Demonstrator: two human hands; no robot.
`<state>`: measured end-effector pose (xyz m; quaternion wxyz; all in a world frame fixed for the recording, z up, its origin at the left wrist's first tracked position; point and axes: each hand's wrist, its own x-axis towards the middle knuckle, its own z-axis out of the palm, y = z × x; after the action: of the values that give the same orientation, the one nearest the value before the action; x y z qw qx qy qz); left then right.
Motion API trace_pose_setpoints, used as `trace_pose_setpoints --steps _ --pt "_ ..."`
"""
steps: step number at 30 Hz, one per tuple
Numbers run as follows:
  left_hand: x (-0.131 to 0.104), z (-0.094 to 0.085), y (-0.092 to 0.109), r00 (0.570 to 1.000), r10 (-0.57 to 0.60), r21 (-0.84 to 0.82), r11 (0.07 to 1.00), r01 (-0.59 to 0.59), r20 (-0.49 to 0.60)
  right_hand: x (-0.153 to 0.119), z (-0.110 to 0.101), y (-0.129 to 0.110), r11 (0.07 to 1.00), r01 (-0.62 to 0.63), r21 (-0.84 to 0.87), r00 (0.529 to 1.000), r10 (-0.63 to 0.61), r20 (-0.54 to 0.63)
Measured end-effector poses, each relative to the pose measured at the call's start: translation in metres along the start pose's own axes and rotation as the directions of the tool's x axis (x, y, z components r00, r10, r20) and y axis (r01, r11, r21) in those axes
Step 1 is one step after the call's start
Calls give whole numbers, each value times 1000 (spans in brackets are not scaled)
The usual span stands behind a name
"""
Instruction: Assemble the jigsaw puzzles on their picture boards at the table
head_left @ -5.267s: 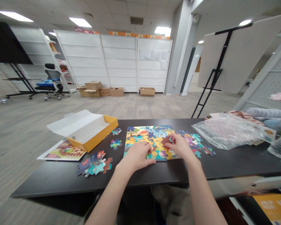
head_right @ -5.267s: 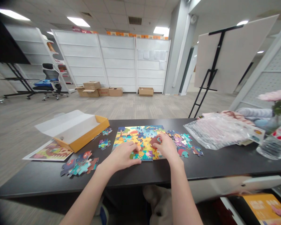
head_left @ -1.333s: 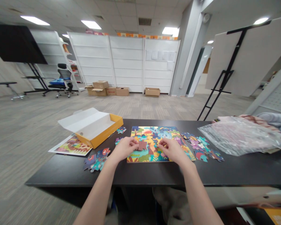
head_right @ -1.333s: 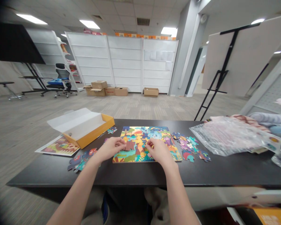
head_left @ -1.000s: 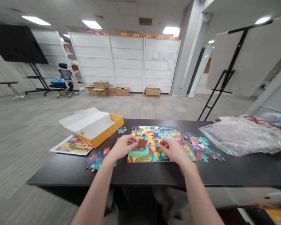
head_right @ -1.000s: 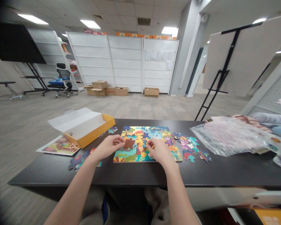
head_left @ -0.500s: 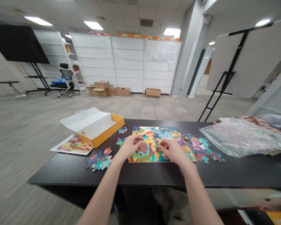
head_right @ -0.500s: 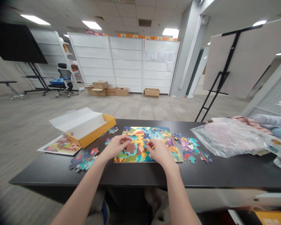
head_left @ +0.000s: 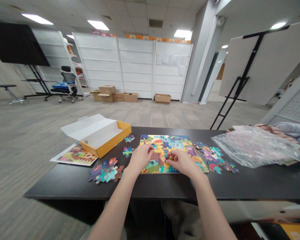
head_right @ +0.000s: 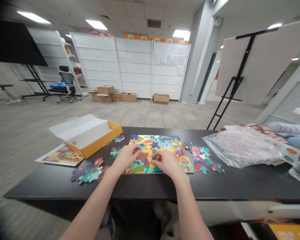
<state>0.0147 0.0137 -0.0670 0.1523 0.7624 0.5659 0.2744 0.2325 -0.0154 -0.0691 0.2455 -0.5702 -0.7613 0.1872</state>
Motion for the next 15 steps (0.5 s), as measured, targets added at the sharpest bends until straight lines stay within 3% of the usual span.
trace_pose_setpoints --steps 8,15 --pt "-4 -2 2 999 42 140 989 -44 16 1 2 3 1000 -11 25 1000 10 12" --pt "-10 -9 0 953 265 79 957 -278 146 0 0 -1 1000 -10 1 1000 10 13"
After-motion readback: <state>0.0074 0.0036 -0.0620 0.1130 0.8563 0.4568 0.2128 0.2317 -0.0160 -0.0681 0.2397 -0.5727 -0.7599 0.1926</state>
